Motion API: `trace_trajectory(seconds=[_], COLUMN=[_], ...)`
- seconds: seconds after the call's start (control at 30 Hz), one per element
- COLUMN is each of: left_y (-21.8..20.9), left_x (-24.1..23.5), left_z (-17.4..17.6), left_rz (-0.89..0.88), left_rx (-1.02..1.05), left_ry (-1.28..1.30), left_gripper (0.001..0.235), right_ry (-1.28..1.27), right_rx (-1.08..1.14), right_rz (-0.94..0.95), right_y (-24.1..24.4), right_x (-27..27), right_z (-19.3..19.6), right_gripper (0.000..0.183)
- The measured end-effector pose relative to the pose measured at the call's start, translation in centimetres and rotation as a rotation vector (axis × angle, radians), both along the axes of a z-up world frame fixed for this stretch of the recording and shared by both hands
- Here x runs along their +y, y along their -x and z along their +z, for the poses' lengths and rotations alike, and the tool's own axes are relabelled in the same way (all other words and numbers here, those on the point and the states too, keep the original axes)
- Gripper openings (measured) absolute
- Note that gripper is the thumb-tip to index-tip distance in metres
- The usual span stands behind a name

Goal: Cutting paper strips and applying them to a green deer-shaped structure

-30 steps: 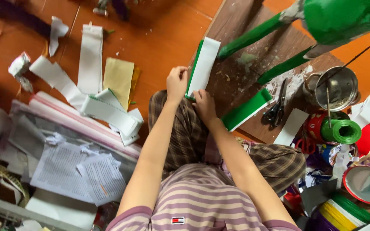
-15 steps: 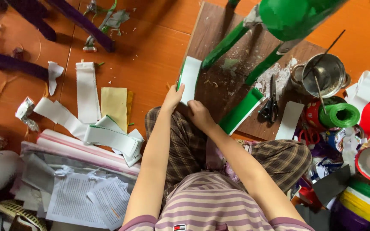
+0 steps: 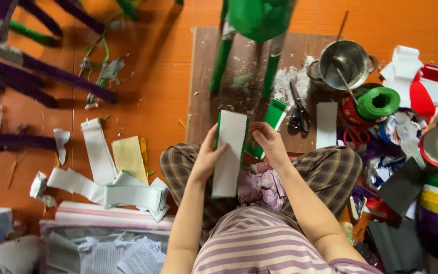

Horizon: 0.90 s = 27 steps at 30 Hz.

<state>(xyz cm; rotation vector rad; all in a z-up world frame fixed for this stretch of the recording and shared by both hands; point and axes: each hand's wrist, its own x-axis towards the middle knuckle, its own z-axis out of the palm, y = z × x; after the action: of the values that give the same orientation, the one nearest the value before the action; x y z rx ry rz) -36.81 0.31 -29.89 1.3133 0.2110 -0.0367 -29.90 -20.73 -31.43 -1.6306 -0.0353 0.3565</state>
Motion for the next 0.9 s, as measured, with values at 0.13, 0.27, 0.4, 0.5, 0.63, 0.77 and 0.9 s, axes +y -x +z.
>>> trace_trajectory(seconds=[0.13,0.27,0.4,0.5,0.63,0.77,0.9], left_y=[0.7,0.7,0.2,-0.5,-1.0,-2.4,-1.5], left_x=[-2.7,-3.5,-4.3,-4.7,-6.0,-7.3,-6.9], left_z=[0.7,0.4,3.1,3.2,1.3,1.7,1.8], left_rz=[-0.017,-0.038,-0.192,-0.405,-0.678,-0.218,0.092], left_rx=[0.097,0.119,0.068,-0.053,-0.097,-0.613,-0.502], left_ry=[0.184,0.198,-0.134,-0.613,-0.945,-1.261,-1.145], left_gripper=[0.078,0.077,0.067,0.064,0.056,0.042,0.006], right_ry=[-0.363,-0.434,-0.211,0.203,0.785,0.703,0.341], right_rx=[0.159,0.182,-0.018,-0.368,-0.195,-0.026,0.202], right_rz=[-0.043,-0.109,-0.13,0.11,0.754,0.68,0.243], right_y=[0.3,0.8,0.2,-0.8,-0.7,-0.5,-0.5], right_x=[-0.5,-1.1,-2.3,-4.4,-7.0,-7.3,-7.5], right_z=[1.9,2.0,2.6,6.4,9.9,5.8,0.2], right_gripper=[0.019,0.008,0.031,0.065,0.054,0.017,0.024])
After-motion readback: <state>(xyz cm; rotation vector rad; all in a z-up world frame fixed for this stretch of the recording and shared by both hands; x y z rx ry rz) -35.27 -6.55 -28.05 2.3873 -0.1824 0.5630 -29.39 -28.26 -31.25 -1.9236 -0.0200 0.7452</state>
